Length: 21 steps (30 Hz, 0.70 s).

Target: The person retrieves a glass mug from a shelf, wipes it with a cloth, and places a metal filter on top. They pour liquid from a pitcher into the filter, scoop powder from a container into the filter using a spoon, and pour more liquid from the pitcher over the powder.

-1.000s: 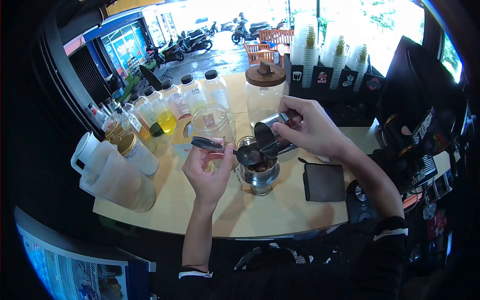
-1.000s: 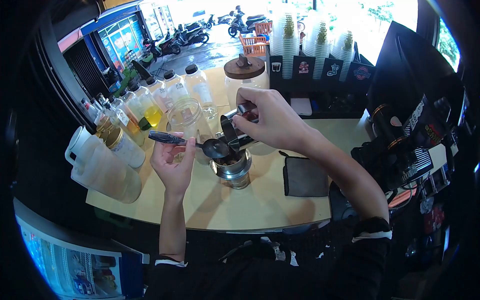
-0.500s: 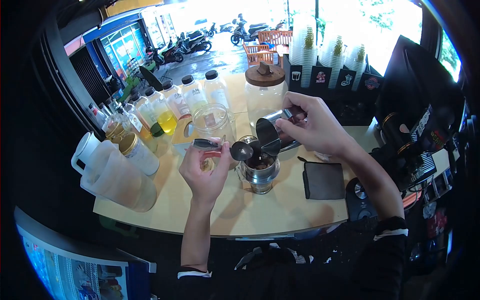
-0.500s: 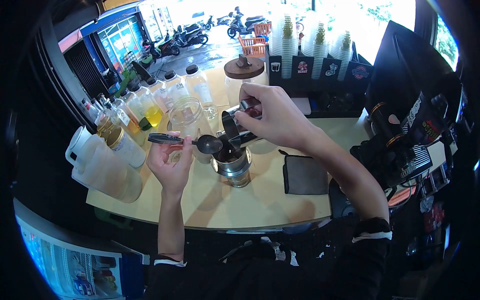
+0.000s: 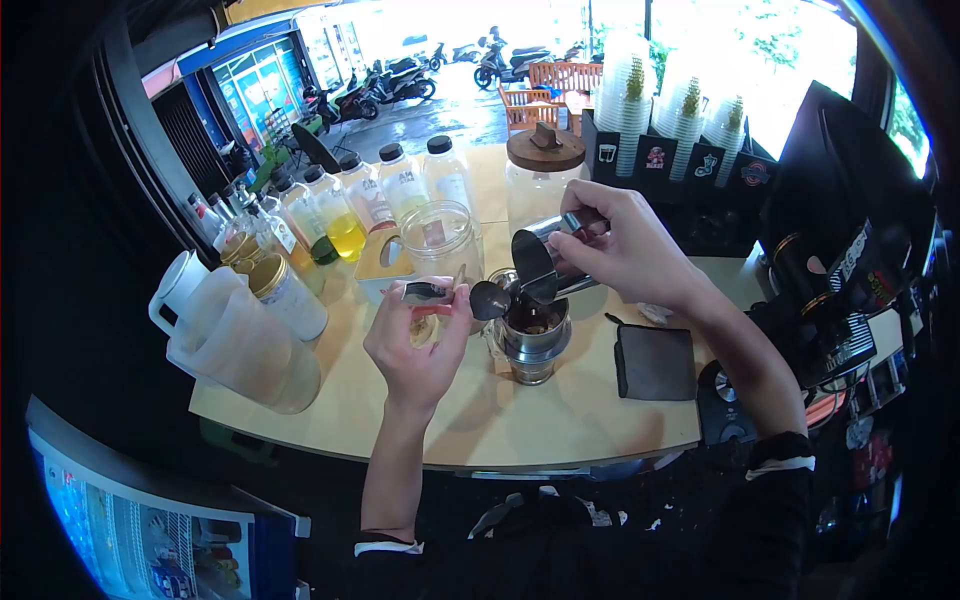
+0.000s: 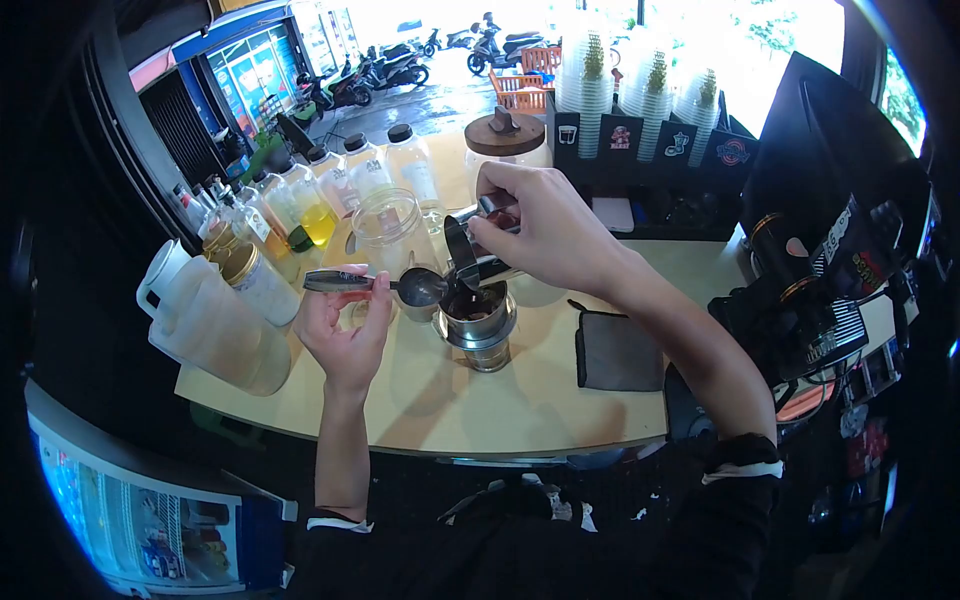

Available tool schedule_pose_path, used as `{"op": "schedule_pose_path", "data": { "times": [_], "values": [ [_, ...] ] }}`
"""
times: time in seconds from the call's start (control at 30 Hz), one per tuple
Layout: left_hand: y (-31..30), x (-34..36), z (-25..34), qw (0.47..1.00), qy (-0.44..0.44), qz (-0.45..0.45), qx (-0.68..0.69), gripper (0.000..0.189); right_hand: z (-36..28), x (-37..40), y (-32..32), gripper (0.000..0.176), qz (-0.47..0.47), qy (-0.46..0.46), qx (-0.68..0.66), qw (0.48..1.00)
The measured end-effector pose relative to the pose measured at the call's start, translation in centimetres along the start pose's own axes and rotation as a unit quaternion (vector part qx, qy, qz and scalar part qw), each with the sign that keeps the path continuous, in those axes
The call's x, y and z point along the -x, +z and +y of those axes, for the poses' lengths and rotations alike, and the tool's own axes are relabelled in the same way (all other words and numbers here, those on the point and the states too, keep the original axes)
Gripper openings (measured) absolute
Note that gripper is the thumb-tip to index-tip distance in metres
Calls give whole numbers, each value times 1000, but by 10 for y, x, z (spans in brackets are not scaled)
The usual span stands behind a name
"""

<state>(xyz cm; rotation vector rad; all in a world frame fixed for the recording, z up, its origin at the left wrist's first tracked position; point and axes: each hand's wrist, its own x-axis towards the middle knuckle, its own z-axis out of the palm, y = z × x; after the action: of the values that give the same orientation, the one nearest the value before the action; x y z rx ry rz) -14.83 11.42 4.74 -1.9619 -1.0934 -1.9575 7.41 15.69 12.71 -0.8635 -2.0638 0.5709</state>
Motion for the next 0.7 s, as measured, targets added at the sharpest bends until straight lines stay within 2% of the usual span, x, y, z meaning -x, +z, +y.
{"op": "schedule_pose_path", "data": {
  "times": [0.2,0.37,0.7],
  "values": [
    [2,1,0,1000,18,-1,9,26,7,-3,2,22,14,-11,-16,1000],
    [4,1,1,1000,16,-4,11,25,9,-1,-6,22,18,7,34,999],
    [6,2,3,1000,7,-5,-1,21,5,10,-20,21,29,9,34,999]
  ]
}}
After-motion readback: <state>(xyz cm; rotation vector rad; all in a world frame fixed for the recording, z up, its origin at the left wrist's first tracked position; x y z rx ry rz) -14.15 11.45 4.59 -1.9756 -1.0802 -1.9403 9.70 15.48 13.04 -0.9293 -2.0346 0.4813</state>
